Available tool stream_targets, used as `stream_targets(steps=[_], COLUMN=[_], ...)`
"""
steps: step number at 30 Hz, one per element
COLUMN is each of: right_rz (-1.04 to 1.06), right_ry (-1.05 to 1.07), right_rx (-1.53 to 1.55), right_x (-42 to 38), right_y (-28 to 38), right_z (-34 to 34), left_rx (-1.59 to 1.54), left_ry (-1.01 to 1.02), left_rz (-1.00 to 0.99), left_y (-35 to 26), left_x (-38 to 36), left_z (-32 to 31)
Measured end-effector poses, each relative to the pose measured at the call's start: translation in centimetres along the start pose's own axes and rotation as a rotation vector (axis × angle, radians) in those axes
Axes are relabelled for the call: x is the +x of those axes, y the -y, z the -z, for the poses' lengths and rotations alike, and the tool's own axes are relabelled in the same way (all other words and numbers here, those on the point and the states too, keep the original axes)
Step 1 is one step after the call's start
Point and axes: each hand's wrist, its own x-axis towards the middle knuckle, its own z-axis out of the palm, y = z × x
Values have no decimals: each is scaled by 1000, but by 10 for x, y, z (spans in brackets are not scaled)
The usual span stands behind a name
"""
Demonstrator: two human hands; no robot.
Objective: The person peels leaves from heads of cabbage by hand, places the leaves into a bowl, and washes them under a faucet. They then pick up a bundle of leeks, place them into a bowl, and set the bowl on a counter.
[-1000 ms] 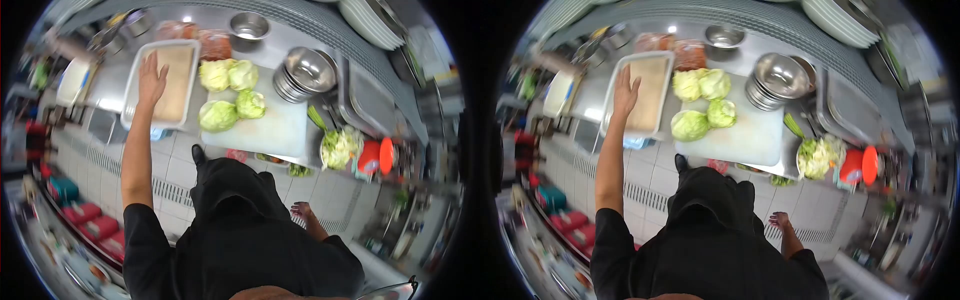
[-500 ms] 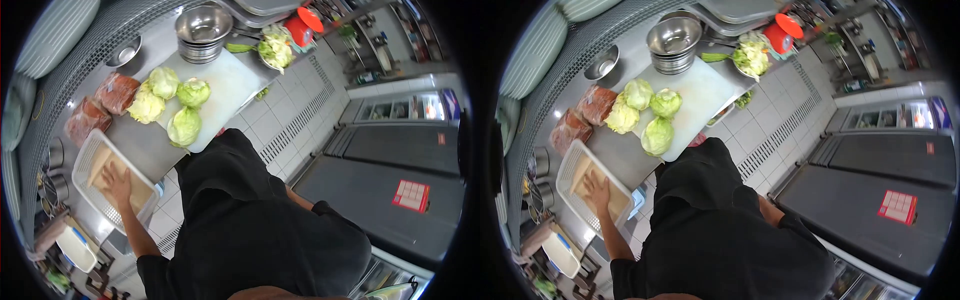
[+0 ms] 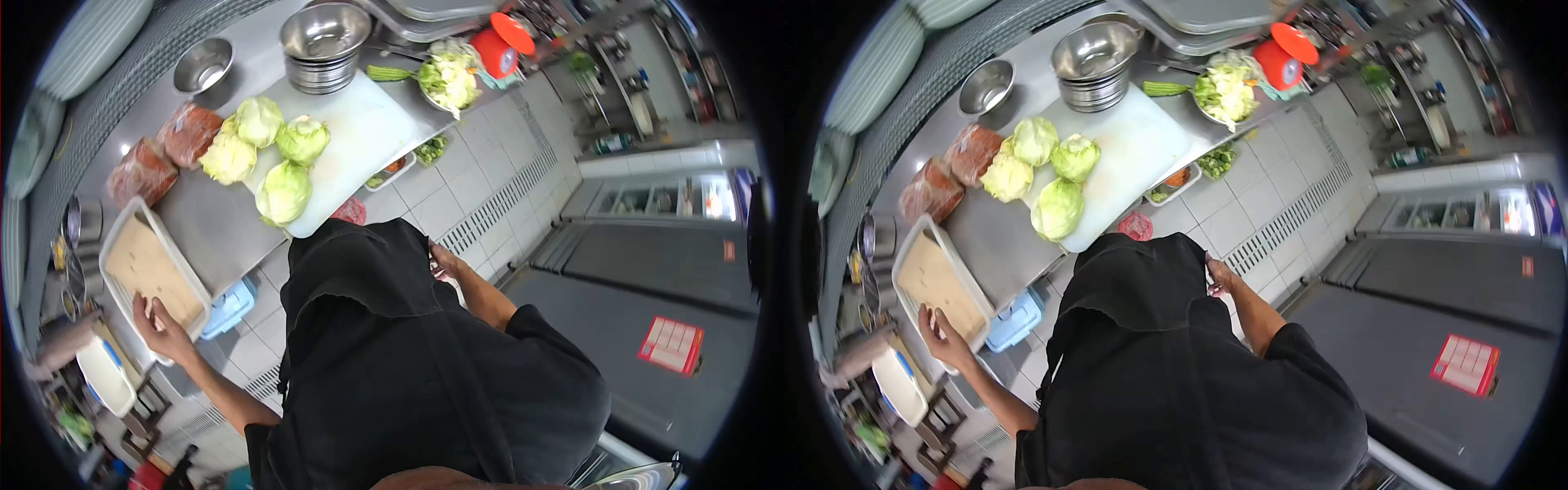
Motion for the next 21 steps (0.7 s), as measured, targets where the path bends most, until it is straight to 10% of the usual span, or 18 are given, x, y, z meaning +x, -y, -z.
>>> stream_targets(steps=[4,9,13,21], right_rz=[223,506,412,354], right_ry=[179,507,598,659], right_rx=[-68,-528,-844,-1171], right_x=[51,88,109,127], right_y=[16,30,38,18], right_z=[16,46,56,90], left_rx=[-97,-163,-1019,-930], left_ry=[85,538,525,424], left_rz=[200,958,1559,1710], left_y=[-33,14,11,-88], left_x=[-130,-356,-513,-553], left_z=[-11,-112,-154,-131])
